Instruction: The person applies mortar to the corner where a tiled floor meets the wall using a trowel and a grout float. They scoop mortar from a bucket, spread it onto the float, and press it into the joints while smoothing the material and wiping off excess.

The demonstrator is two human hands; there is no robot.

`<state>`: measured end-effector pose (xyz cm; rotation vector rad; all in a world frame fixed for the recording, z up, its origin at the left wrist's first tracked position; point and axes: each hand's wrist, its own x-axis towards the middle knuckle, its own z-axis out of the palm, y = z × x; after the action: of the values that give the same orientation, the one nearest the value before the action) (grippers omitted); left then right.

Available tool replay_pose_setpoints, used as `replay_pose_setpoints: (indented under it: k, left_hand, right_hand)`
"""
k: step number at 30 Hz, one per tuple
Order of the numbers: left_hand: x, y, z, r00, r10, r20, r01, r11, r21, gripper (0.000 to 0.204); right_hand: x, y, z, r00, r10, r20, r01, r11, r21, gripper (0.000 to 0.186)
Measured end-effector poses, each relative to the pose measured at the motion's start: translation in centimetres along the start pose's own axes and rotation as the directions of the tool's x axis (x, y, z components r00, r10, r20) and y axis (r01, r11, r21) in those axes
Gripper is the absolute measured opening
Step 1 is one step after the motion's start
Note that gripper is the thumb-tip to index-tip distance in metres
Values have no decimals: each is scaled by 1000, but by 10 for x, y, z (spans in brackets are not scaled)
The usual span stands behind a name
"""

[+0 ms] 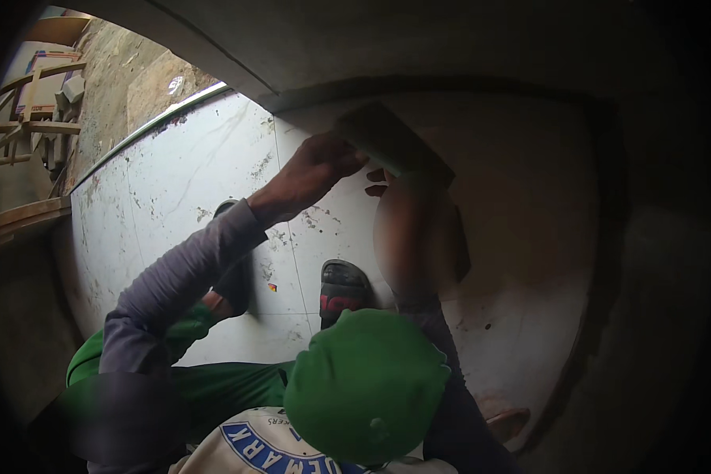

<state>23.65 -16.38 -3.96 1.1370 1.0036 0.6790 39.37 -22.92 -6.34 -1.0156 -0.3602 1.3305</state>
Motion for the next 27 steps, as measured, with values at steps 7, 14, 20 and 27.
replay_pose_setpoints:
  k: [7,14,20,27]
  left_hand:
    - [-40,40,-122,876,-402,266,-50,473,879,32]
    - [-62,68,-240,949,-259,180,-83,345,935,22]
    - [-7,29,-248,978,158,-136,9,618,786,67]
    - [18,12,-236,854,518,-45,-344,628,698,60]
  right_hand:
    - [2,-1,-12,986,-26,166,41,995,-90,25]
    - [-10,-1,-29,994,2,105,13,990,-142,33]
    - [-32,0,-58,1000,24,-11,-26,969,-244,35]
    - [-41,2,-55,988,-39,-147,-20,926,-376,32]
